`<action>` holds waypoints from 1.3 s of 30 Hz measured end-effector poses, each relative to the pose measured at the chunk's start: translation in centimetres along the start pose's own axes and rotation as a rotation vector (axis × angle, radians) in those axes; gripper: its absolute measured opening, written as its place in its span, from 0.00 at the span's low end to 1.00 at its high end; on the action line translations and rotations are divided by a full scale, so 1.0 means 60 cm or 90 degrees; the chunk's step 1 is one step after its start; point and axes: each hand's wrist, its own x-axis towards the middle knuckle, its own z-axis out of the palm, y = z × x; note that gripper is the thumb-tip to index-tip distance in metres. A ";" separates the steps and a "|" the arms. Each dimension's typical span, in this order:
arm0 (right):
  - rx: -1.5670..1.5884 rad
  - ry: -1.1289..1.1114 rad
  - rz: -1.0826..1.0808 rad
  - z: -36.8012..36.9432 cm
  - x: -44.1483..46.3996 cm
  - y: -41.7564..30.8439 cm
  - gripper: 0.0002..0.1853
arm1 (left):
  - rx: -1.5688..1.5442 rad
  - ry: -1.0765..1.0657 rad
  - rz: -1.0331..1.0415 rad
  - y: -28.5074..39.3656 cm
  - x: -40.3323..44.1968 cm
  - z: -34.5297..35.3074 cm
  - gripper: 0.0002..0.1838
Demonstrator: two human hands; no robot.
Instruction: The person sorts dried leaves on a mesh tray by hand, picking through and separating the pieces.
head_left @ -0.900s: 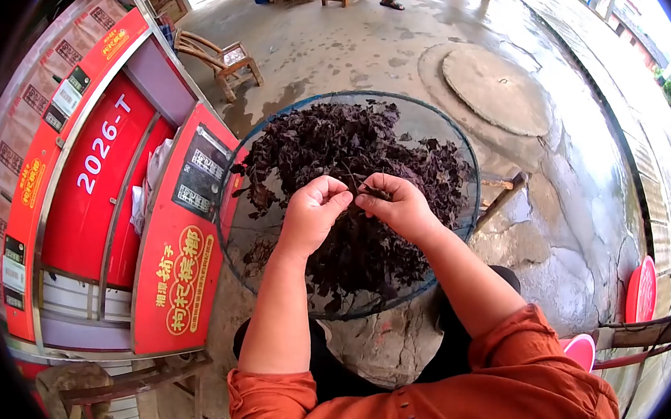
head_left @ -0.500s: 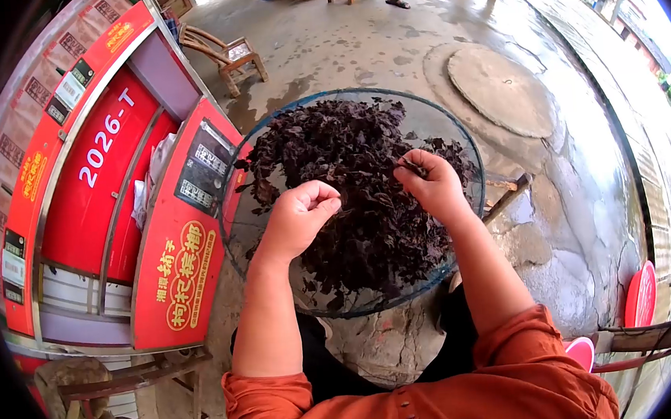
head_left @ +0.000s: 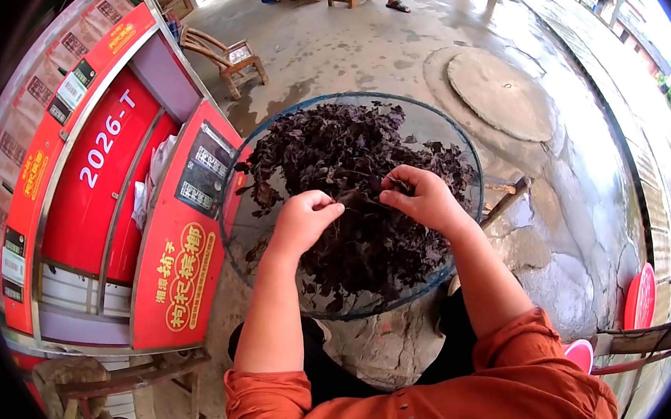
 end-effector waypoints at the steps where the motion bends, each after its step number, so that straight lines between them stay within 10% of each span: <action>1: -0.002 0.001 0.013 -0.003 0.001 -0.002 0.16 | -0.076 -0.005 0.027 -0.005 0.003 -0.006 0.10; 5: 0.234 0.000 -0.036 0.016 0.002 0.011 0.20 | -0.279 -0.057 -0.038 0.015 -0.007 -0.022 0.08; 8: 0.012 0.113 -0.218 0.021 0.007 -0.007 0.22 | -0.352 -0.090 -0.042 0.013 -0.007 -0.018 0.08; 20: 0.314 0.117 -0.042 0.042 0.018 0.011 0.07 | -0.327 -0.138 -0.023 0.022 -0.012 -0.011 0.05; 26: -0.069 0.155 -0.172 0.001 0.011 0.004 0.09 | -0.022 0.125 0.014 -0.019 -0.027 -0.146 0.10; 33: 0.167 0.166 -0.040 -0.020 0.023 0.040 0.06 | 0.137 0.066 -0.287 -0.174 -0.065 -0.207 0.14; 39: 0.179 0.196 -0.043 -0.026 0.028 0.040 0.06 | 0.173 0.196 -0.136 -0.156 -0.066 -0.201 0.18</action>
